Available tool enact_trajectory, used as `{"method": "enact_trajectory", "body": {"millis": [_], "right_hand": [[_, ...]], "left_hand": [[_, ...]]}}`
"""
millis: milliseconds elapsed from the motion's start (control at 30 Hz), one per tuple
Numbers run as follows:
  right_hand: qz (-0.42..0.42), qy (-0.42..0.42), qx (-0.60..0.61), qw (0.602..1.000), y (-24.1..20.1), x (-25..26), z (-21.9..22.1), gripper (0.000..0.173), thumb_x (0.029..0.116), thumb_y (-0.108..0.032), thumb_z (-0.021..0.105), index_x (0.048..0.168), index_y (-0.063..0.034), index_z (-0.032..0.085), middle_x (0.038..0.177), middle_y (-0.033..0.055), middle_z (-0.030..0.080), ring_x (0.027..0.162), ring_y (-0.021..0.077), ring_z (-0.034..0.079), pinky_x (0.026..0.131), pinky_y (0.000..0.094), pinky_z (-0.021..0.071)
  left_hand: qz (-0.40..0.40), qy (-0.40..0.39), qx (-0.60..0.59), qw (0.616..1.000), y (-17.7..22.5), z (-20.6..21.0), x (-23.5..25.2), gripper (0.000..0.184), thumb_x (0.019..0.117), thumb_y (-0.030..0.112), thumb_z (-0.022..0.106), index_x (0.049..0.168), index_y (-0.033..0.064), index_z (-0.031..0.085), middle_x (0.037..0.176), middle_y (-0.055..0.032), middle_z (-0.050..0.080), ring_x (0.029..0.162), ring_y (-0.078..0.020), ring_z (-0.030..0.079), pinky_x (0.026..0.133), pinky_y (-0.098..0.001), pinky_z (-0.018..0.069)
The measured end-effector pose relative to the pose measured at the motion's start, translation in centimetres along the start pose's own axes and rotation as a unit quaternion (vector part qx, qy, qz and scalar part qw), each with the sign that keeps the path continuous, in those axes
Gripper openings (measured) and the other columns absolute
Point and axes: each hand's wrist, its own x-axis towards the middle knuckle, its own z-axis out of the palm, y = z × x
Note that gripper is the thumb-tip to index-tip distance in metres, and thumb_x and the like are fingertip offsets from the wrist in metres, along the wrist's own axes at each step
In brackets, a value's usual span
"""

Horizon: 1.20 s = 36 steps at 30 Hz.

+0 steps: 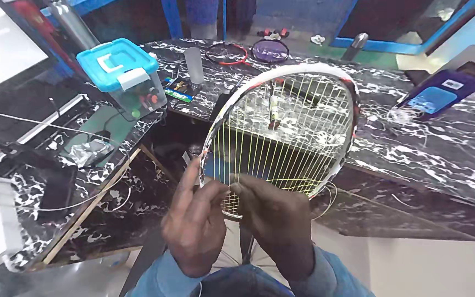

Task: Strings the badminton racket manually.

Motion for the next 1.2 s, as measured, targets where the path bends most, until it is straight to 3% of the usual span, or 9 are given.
{"method": "enact_trajectory", "body": {"millis": [67, 167, 300, 433, 600, 733, 833, 933, 1200], "right_hand": [[-0.025, 0.036, -0.076, 0.996, -0.3, 0.3, 0.0, 0.016, 0.0968, -0.015, 0.067, 0.1, -0.004, 0.079, 0.07, 0.0004, 0.07, 0.056, 0.0009, 0.06, 0.051, 0.0169, 0.0494], [-0.051, 0.072, -0.178, 0.98, -0.5, 0.7, 0.3, 0.014, 0.0924, -0.015, 0.069, 0.093, -0.0053, 0.078, 0.061, 0.0012, 0.065, 0.049, 0.0064, 0.056, 0.044, 0.0221, 0.0435], [0.044, -0.038, 0.063, 0.996, -0.1, 1.0, -0.3, 0.015, 0.1001, -0.012, 0.061, 0.103, -0.003, 0.072, 0.061, -0.004, 0.06, 0.048, 0.0002, 0.053, 0.043, 0.0175, 0.0472], [0.107, -0.117, 0.2, 0.967, 0.0, 0.9, -0.9, 0.014, 0.1049, -0.013, 0.056, 0.106, -0.0044, 0.067, 0.063, -0.0027, 0.062, 0.048, 0.0042, 0.059, 0.042, 0.0223, 0.0533], [0.104, -0.108, 0.174, 0.973, -0.2, 0.8, -0.5, 0.026, 0.1046, -0.012, 0.055, 0.123, -0.0028, 0.07, 0.067, -0.0023, 0.064, 0.051, 0.004, 0.059, 0.046, 0.0226, 0.0544], [0.113, -0.059, 0.134, 0.983, -0.3, 1.0, 0.4, 0.014, 0.1001, -0.016, 0.064, 0.102, -0.0066, 0.074, 0.06, -0.0043, 0.063, 0.047, 0.002, 0.057, 0.042, 0.0207, 0.0512], [0.061, -0.017, 0.05, 0.997, -0.4, 0.6, 1.0, 0.017, 0.0993, -0.018, 0.064, 0.101, -0.0053, 0.075, 0.059, -0.0056, 0.058, 0.047, -0.0011, 0.048, 0.043, 0.0178, 0.0425], [0.061, -0.063, 0.097, 0.991, -0.2, 0.6, 0.5, 0.019, 0.1029, -0.016, 0.058, 0.107, -0.0038, 0.072, 0.063, -0.0036, 0.063, 0.049, 0.0022, 0.058, 0.045, 0.0213, 0.0527], [0.044, -0.081, 0.053, 0.994, -0.3, 0.4, -0.2, 0.022, 0.1045, -0.016, 0.052, 0.106, -0.0053, 0.071, 0.064, -0.0039, 0.062, 0.052, 0.002, 0.058, 0.047, 0.0215, 0.0521]], "left_hand": [[-0.01, 0.011, -0.051, 0.999, -0.2, 0.0, -0.2, 0.007, 0.0956, 0.01, 0.07, 0.095, 0.0056, 0.075, 0.126, -0.0163, 0.07, 0.11, -0.0185, 0.071, 0.09, -0.028, 0.0615], [-0.027, 0.019, -0.112, 0.993, -0.4, -0.1, -0.6, 0.006, 0.0968, 0.009, 0.068, 0.099, 0.0047, 0.071, 0.115, -0.0112, 0.074, 0.101, -0.0169, 0.074, 0.083, -0.0292, 0.0644], [-0.037, 0.002, -0.123, 0.992, -0.4, -0.2, -0.6, 0.025, 0.0954, 0.012, 0.073, 0.12, 0.007, 0.07, 0.126, -0.0108, 0.07, 0.094, -0.0148, 0.074, 0.08, -0.0292, 0.065], [-0.001, -0.015, -0.058, 0.998, -0.3, -0.7, -0.3, 0.011, 0.0908, 0.005, 0.075, 0.1, 0.0062, 0.079, 0.124, -0.0205, 0.071, 0.101, -0.019, 0.074, 0.086, -0.0295, 0.0636], [-0.006, -0.007, -0.044, 0.999, -0.3, -0.7, -0.1, 0.011, 0.0918, 0.001, 0.068, 0.096, 0.0027, 0.078, 0.11, -0.0142, 0.076, 0.098, -0.0177, 0.075, 0.084, -0.029, 0.0642], [-0.016, 0.003, -0.095, 0.995, -0.6, -0.6, -0.1, 0.007, 0.0955, 0.004, 0.066, 0.095, 0.0015, 0.073, 0.099, -0.0071, 0.077, 0.094, -0.0137, 0.075, 0.085, -0.0291, 0.0639], [-0.018, 0.006, -0.125, 0.992, -0.7, -0.6, -0.2, 0.007, 0.0974, 0.006, 0.066, 0.103, 0.0042, 0.07, 0.109, -0.0062, 0.076, 0.1, -0.0169, 0.075, 0.086, -0.032, 0.0653], [-0.015, -0.011, -0.127, 0.992, -0.8, -0.7, -0.2, 0.023, 0.0951, 0.004, 0.071, 0.118, 0.0038, 0.074, 0.123, -0.012, 0.073, 0.105, -0.0202, 0.074, 0.088, -0.0336, 0.0648], [0.022, -0.007, 0.036, 0.999, -0.1, -0.2, 0.0, 0.008, 0.0934, 0.008, 0.071, 0.093, 0.0055, 0.078, 0.119, -0.0198, 0.072, 0.092, -0.0137, 0.074, 0.078, -0.0227, 0.0602]]}}
